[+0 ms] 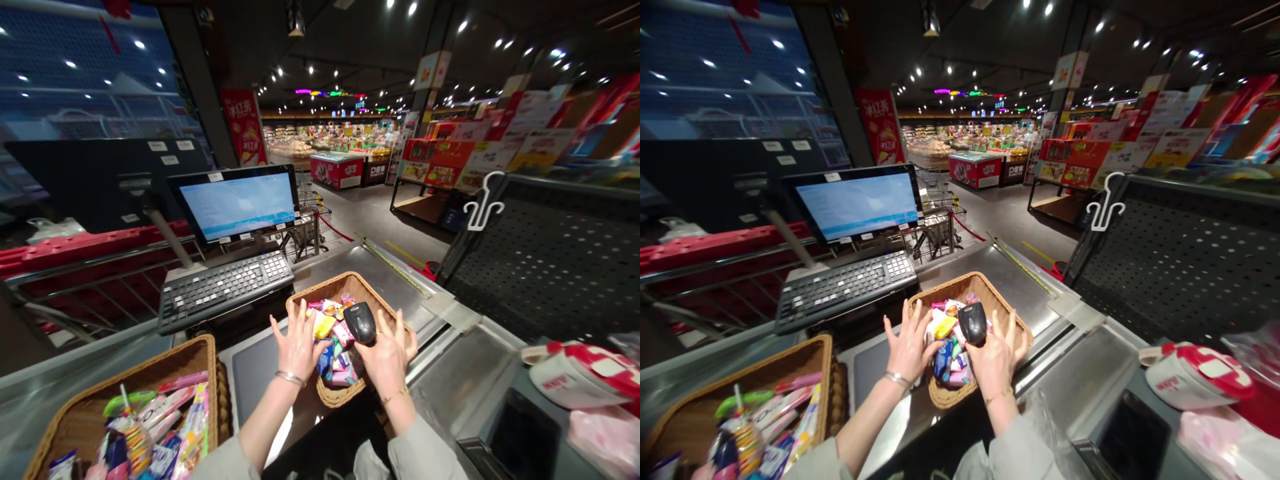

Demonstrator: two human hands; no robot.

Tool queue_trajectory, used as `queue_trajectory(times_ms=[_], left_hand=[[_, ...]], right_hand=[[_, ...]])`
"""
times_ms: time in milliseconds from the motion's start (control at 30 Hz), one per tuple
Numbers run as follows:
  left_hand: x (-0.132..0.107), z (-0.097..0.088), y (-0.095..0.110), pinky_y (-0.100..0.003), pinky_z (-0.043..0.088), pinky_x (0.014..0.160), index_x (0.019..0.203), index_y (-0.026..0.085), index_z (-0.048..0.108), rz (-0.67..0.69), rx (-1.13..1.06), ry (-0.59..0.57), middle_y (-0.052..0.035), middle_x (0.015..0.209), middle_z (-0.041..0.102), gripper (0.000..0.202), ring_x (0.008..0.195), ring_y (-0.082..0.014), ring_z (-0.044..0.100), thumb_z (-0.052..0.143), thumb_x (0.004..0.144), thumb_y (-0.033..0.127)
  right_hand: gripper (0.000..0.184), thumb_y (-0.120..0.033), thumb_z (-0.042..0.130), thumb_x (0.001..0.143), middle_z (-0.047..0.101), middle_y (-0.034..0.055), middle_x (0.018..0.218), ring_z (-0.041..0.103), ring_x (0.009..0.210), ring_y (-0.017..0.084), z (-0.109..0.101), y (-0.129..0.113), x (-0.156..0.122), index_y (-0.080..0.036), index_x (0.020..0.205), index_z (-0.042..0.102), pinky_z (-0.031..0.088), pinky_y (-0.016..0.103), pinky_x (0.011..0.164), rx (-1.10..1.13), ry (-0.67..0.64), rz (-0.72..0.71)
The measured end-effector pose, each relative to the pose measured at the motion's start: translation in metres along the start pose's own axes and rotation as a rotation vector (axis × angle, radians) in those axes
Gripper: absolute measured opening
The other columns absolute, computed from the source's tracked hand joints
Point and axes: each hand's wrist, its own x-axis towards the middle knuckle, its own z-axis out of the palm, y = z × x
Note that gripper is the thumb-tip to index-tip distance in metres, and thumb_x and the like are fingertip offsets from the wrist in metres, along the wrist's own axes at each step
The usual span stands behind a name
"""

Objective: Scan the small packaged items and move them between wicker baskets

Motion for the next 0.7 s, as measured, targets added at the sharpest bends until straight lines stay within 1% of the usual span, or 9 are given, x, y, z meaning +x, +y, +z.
queue_trajectory(times_ms=[100,167,233,300,367,533,700], left_hand=[[-0.01,-0.017,-0.017,-0.076,-0.003,0.112,0.142,0.022,0.049,-0.069,0.036,0.035,-0.015,0.157,0.033,0.062,0.148,-0.041,0.019,0.057,0.088,0.051],[-0.019,-0.026,-0.028,-0.076,-0.001,0.112,0.143,0.022,0.048,-0.116,0.065,0.045,-0.015,0.158,0.033,0.063,0.148,-0.0412,0.019,0.058,0.088,0.051],[-0.03,-0.035,-0.04,-0.076,0.001,0.112,0.143,0.022,0.049,-0.166,0.103,0.043,-0.0151,0.158,0.033,0.063,0.148,-0.0414,0.019,0.059,0.087,0.05],[-0.042,-0.043,-0.053,-0.076,0.003,0.112,0.143,0.022,0.048,-0.221,0.136,0.036,-0.0149,0.158,0.033,0.064,0.148,-0.0412,0.019,0.061,0.086,0.049],[-0.056,-0.051,-0.066,-0.076,0.005,0.112,0.143,0.023,0.048,-0.278,0.16,0.03,-0.0143,0.158,0.033,0.065,0.148,-0.0408,0.018,0.062,0.086,0.049],[-0.097,-0.066,-0.101,-0.074,0.007,0.113,0.144,0.023,0.048,-0.427,0.216,0.033,-0.0134,0.159,0.03,0.065,0.149,-0.0398,0.016,0.063,0.086,0.048],[-0.148,-0.076,-0.14,-0.074,0.006,0.114,0.143,0.021,0.049,-0.575,0.27,0.016,-0.0156,0.158,0.031,0.065,0.149,-0.0405,0.016,0.061,0.086,0.05]], right_hand=[[0.041,-0.054,0.058,0.082,0.063,0.0095,0.132,0.023,0.145,0.036,0.005,-0.016,-0.004,-0.022,0.101,0.074,0.016,0.059,0.109,0.014,-0.008,-0.028],[0.037,-0.051,0.059,0.081,0.063,0.0081,0.132,0.024,0.145,0.035,0.01,-0.024,-0.007,-0.022,0.101,0.073,0.015,0.059,0.109,0.009,-0.007,-0.054],[0.032,-0.048,0.06,0.081,0.063,0.0064,0.133,0.023,0.145,0.035,0.016,-0.031,-0.011,-0.023,0.095,0.074,0.014,0.059,0.109,-0.002,-0.012,-0.088],[0.031,-0.045,0.058,0.082,0.063,0.0067,0.133,0.022,0.145,0.035,0.022,-0.038,-0.014,-0.023,0.099,0.073,0.013,0.059,0.109,-0.014,-0.009,-0.132],[0.031,-0.045,0.056,0.083,0.063,0.0077,0.133,0.024,0.144,0.035,0.027,-0.045,-0.017,-0.023,0.098,0.072,0.014,0.06,0.107,-0.022,-0.002,-0.17],[0.029,-0.047,0.054,0.085,0.065,0.0087,0.129,0.029,0.142,0.037,0.044,-0.061,-0.025,-0.024,0.088,0.072,0.019,0.06,0.104,0.015,0.052,-0.254],[0.031,-0.048,0.053,0.085,0.067,0.0105,0.126,0.03,0.141,0.038,0.06,-0.07,-0.032,-0.023,0.087,0.072,0.022,0.061,0.101,0.059,0.085,-0.364]])
